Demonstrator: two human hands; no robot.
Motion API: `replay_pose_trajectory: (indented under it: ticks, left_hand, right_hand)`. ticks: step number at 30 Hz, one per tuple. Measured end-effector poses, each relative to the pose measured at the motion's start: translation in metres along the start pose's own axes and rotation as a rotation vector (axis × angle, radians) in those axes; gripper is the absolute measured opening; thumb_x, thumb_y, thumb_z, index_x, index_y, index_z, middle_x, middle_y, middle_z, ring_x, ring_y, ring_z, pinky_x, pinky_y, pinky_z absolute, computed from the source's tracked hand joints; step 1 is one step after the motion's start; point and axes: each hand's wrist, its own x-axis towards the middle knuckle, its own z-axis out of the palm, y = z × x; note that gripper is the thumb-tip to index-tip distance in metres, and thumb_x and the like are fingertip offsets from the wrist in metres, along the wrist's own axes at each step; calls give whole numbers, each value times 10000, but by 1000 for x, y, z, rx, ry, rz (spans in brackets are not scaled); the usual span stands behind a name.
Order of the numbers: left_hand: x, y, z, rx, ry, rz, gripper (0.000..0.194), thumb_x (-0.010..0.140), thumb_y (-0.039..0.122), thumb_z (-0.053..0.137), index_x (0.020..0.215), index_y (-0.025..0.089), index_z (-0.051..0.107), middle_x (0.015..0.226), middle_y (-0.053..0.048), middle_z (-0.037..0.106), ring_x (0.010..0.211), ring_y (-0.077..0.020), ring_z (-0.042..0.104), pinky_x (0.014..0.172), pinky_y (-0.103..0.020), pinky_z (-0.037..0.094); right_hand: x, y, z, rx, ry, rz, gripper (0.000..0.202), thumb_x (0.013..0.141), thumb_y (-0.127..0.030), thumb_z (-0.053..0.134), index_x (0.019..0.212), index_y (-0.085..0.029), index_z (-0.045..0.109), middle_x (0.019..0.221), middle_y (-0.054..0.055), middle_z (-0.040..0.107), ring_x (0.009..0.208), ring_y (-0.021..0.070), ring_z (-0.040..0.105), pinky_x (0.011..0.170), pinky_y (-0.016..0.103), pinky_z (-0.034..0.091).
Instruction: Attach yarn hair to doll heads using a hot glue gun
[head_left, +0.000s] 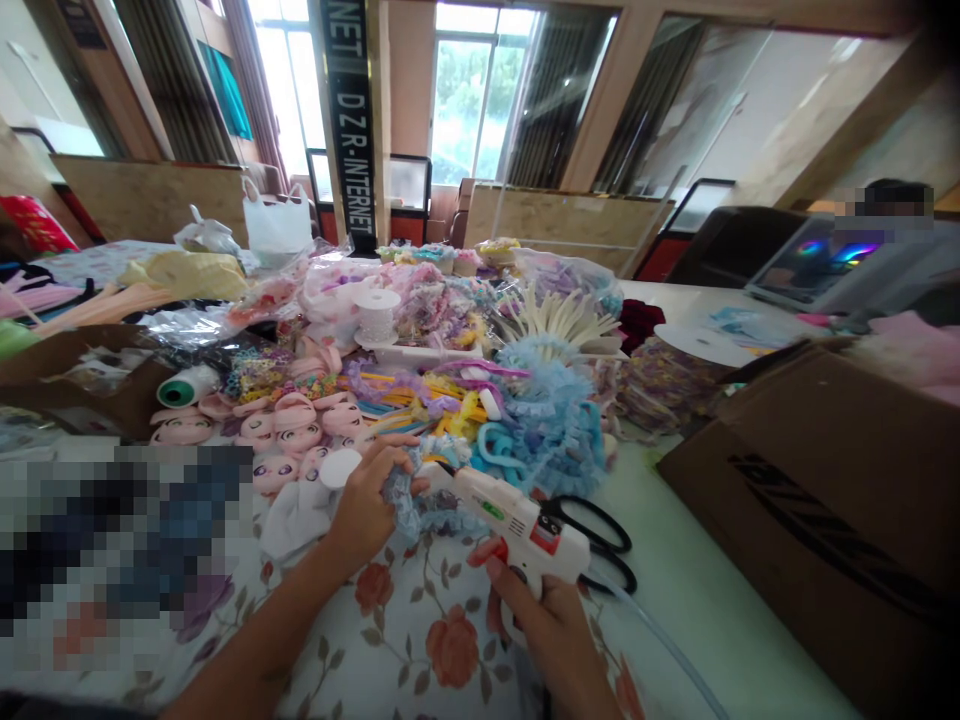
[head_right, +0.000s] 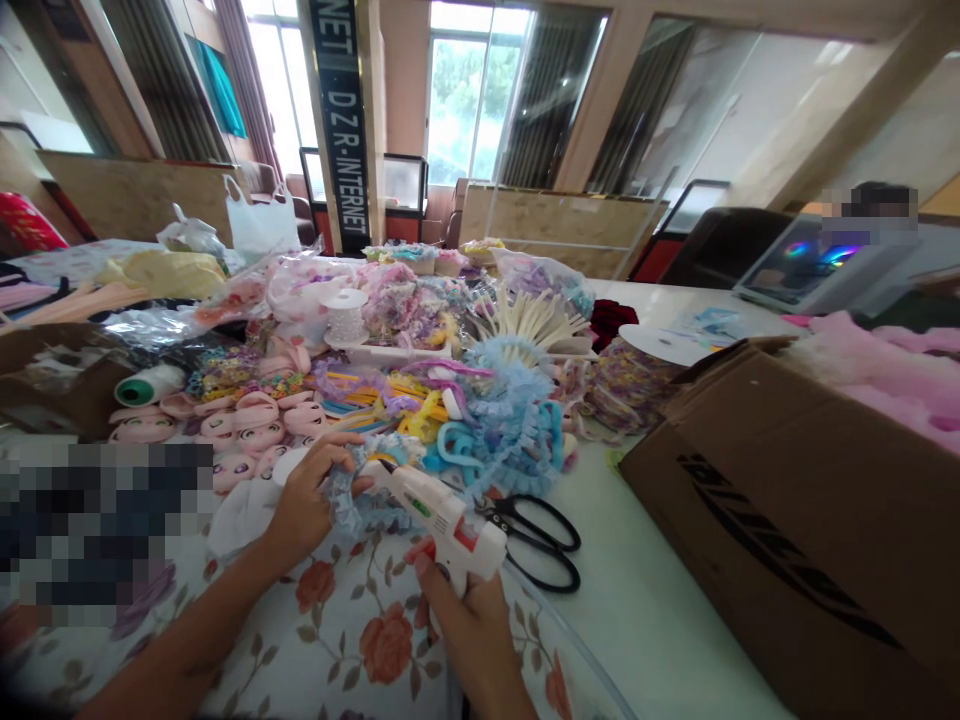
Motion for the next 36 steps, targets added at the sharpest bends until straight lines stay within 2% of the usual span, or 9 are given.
replay_pose_trajectory:
  ticks: [11,16,22,36]
  left_hand:
    - [-2,2,1,22,-27,39,128,847,192,595,802,220,478,1113,-67,607,1042,-181,608,895,-319,473]
    - [-1,3,0,19,-23,23,129,843,203,601,805,220,480,1115,-72,607,1048,-189,604,898,-336,474]
    - [-1,3,0,7,-13,24,156,832,198,619,802,221,468,1104,-70,604,1034,-190,603,891,-348,468]
    - [0,3,-1,-21,5,-3,151,817,205,628,785,215,480,1094,-70,613,1024,-201,609,872,-338,466]
  right_hand:
    - [3,17,7,-138,39,-65,348,769,-516,587,687,-178,601,441,-22,535,418,134,493,453,243,389]
    - [1,13,8,-116,43,-86,326,778,-494,586,688,-180,589,434,-27,533,418,131,491,453,239,389]
    - [-2,6,8,-68,64,-29,320,765,-501,610,742,-182,595,411,-36,515,404,142,486,443,248,391]
    - [3,17,3,-61,81,-64,339,767,-496,622,669,-177,571,409,-23,524,397,124,445,444,245,358]
